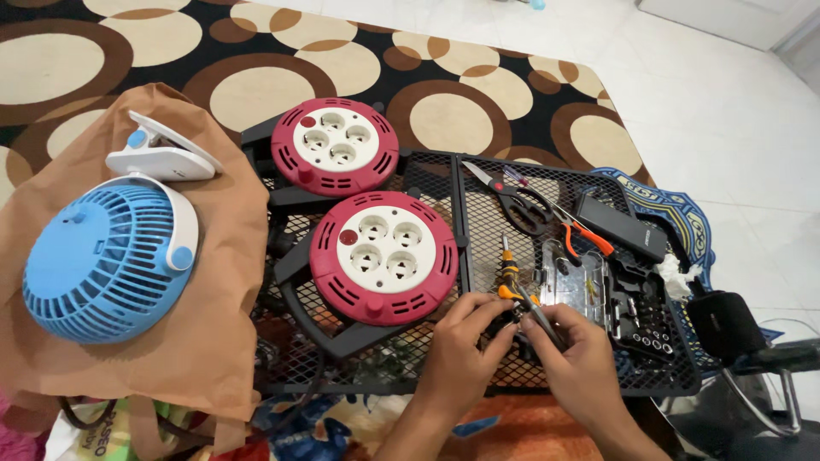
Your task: The person sits at a mesh table and works on pink multi-socket power strips, handling small components and using a screwdriver and pliers to unscrew and manipulate parts. A blue clip fan, scissors, and a socket set lie on the table while the person picks up, turns over, and works on the small parts by hand.
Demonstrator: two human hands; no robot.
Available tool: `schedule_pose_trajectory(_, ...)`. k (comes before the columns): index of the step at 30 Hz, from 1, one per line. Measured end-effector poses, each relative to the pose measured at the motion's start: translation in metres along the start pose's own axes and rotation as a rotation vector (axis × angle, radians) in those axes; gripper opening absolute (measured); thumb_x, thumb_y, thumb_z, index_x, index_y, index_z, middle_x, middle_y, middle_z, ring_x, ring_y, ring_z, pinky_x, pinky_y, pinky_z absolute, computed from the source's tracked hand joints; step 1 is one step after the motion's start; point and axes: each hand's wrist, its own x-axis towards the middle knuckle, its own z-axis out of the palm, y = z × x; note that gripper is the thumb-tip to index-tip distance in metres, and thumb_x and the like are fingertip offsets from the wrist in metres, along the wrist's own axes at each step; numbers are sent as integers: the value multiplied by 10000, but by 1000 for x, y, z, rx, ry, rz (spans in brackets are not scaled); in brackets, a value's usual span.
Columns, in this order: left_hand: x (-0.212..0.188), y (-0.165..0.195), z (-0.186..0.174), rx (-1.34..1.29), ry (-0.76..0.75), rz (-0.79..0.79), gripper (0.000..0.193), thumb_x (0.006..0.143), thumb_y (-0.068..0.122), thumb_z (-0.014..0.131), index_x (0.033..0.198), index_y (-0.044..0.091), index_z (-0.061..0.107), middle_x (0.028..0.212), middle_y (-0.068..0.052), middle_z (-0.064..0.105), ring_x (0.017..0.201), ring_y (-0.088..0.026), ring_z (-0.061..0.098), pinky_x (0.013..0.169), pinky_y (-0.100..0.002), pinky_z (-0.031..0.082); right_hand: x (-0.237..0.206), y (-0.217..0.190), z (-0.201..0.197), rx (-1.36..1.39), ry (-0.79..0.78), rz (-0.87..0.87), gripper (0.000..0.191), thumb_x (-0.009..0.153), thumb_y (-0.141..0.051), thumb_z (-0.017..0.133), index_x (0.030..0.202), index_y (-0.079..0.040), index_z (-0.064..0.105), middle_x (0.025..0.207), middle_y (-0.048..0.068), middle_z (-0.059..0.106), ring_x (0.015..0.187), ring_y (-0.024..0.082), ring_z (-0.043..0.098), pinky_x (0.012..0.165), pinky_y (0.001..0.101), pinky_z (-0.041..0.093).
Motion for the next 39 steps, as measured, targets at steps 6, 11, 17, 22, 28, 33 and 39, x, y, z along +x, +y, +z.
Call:
schedule_pose_trajectory(6,0,2,3,-24,25,-7,268,889,95,733,1133,-12,702,1085,-160,703,999,-342,717,874,-400,560,4,-3,-3,26,-28,27,140,938,-103,687,997,16,734,728,-39,645,639,16,524,530,206,407)
schedule_pose_trajectory(11,1,5,3,-46,22,-10,267,893,78,726,1141,-15,695,1090,-166,702,1008,-354,715,868,-405,559,7,-15,-9,-2,-42,175,192,923,-153,679,1013,9,730,675,-14,663,535,31,485,427,231,362)
schedule_pose_trajectory(17,2,9,2,-61,3,12,255,901,39,700,1149,-18,681,1114,-169,707,1037,-361,711,886,-403,556,12,-16,-16,-11,-93,254,212,915,-174,691,1032,-7,751,601,5,557,435,67,401,381,258,285)
schedule_pose_trajectory(22,2,10,0,-55,-10,24,257,898,22,686,1152,-15,676,1126,-171,711,1050,-366,708,886,-405,558,16,-5,-19,20,-131,169,210,919,-149,697,1023,21,762,715,-20,664,561,24,482,448,230,353)
schedule_pose_trajectory(28,2,10,-1,-49,-27,9,245,911,54,704,1142,-21,674,1101,-179,710,1023,-368,711,875,-410,556,16,6,-19,74,-123,155,180,924,-116,702,1030,16,766,744,-17,653,617,39,492,492,229,353)
schedule_pose_trajectory(33,1,9,-2,-30,-3,-8,258,901,77,722,1131,-26,666,1085,-178,700,1006,-371,708,862,-412,555,5,11,-7,104,-37,26,113,934,-65,683,980,28,729,778,-39,666,700,19,559,591,194,435)
schedule_pose_trajectory(39,0,6,-1,1,8,9,269,890,73,726,1134,-25,669,1102,-176,694,1019,-369,701,877,-413,551,-3,6,0,62,-8,-13,89,943,-63,680,935,18,716,726,-51,602,654,13,490,544,202,374)
